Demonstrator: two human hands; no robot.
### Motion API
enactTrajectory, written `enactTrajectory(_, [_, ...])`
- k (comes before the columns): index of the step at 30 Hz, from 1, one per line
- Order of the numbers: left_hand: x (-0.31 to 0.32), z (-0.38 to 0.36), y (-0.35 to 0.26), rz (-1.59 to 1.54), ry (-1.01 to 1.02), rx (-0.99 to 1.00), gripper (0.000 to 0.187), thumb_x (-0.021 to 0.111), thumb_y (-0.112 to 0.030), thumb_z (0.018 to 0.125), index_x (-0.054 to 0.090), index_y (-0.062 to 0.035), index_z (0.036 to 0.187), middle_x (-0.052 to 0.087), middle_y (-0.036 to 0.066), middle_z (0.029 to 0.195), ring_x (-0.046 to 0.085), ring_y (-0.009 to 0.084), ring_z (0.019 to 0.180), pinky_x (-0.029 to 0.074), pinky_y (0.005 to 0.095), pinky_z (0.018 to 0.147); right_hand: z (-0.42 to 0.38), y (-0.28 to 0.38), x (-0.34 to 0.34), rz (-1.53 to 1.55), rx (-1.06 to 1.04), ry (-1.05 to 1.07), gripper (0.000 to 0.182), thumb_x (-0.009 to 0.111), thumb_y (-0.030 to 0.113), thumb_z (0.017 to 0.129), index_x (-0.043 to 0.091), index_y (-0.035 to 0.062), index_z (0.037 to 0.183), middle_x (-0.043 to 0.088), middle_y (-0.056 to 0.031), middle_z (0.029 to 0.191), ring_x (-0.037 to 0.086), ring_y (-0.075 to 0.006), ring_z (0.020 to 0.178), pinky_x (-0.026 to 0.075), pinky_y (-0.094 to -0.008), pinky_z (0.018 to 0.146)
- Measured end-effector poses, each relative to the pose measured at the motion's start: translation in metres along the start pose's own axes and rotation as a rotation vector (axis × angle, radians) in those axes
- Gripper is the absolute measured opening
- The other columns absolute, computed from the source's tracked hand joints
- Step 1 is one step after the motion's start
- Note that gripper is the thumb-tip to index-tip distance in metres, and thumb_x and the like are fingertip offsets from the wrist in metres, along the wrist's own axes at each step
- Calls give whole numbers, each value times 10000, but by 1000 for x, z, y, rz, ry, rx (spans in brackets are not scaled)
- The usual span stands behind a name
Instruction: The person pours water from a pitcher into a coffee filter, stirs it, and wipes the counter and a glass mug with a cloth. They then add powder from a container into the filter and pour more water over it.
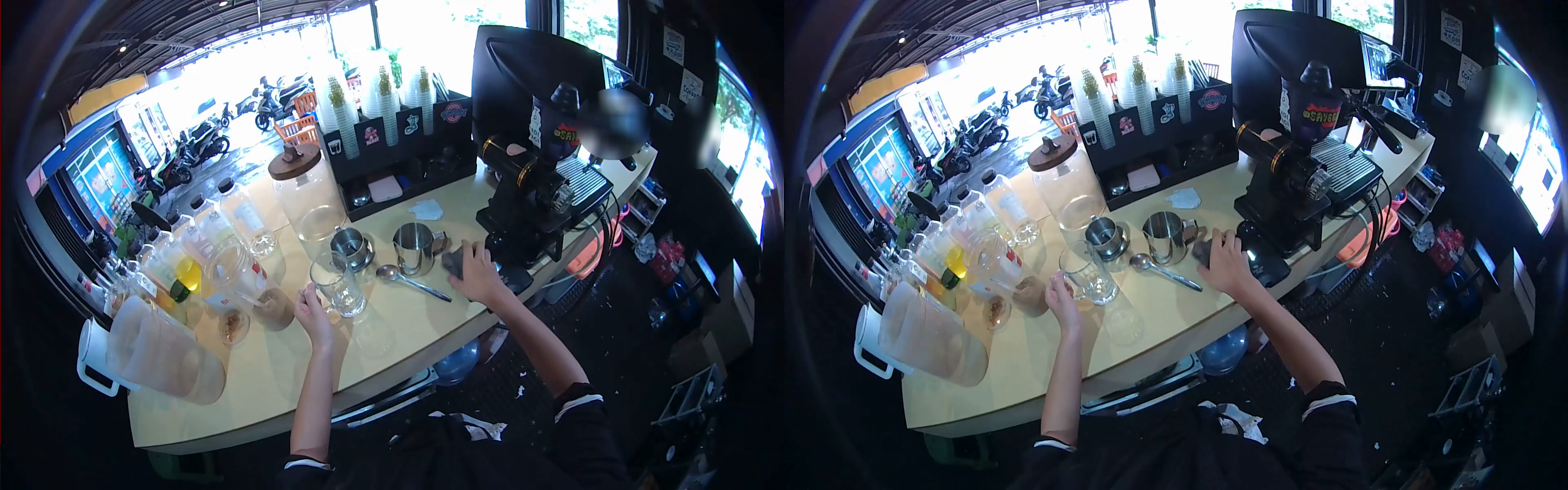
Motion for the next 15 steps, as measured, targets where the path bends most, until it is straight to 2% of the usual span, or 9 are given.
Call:
enactTrajectory(1, [-1,2,1,-4,0,7,330,511,-175,945,365,-135,652,301,-78,637,271,26,592,220,229,529,4,5,0,-110,-19,41,604,624,190,758,384,-15,1273,378,-287,1230,429,-458,1136,432,-521,897])
enactTrajectory(2, [-3,3,2,-2,3,4,333,511,-172,944,361,-136,649,305,-78,636,271,25,593,219,227,528,13,6,-6,-106,-19,50,556,619,157,753,440,0,1256,398,-257,1256,449,-434,1139,438,-487,919])
enactTrajectory(3, [-4,4,3,0,2,-1,336,511,-169,943,358,-137,646,308,-77,635,272,25,593,219,225,528,28,7,-10,-105,-27,50,556,619,157,753,440,0,1256,398,-257,1256,449,-434,1139,438,-487,919])
enactTrajectory(5, [-7,6,7,-8,-16,-12,334,512,-166,942,360,-138,646,312,-77,634,275,24,594,221,224,528,62,6,-23,124,-26,-48,467,619,132,743,528,2,1182,473,-211,1249,486,-388,1138,439,-439,947])
enactTrajectory(9, [-7,7,9,-71,-7,-1,325,515,-157,937,371,-140,647,329,-75,635,286,23,599,229,222,531,140,-7,17,197,-120,-20,436,601,99,737,580,22,1165,546,-176,1220,516,-347,1138,437,-397,962])
enactTrajectory(11, [-8,7,6,-73,-24,-1,313,518,-150,934,382,-138,652,339,-74,642,293,22,602,234,222,534,165,-7,48,144,-105,186,460,605,103,751,577,-1,1198,581,-221,1183,558,-357,1111,422,-375,978])
enactTrajectory(13, [-9,8,6,-44,31,33,308,510,-178,948,390,-155,664,348,-69,626,304,18,576,224,213,513,186,-17,78,75,-187,247,500,630,100,735,575,37,1228,557,-221,1232,538,-344,1149,414,-372,989])
enactTrajectory(15, [-10,6,3,-33,-2,11,299,507,-170,948,397,-146,671,337,-68,633,303,25,584,234,213,523,191,-27,97,-24,-190,291,444,654,101,721,625,58,1162,581,-209,1198,567,-333,1102,444,-381,948])
Point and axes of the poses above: each hand's wrist, its own z-axis towards the middle knuckle, its own x-axis out of the palm, y = z × x, the point moved 4 cm from there along z, towards the middle knuckle
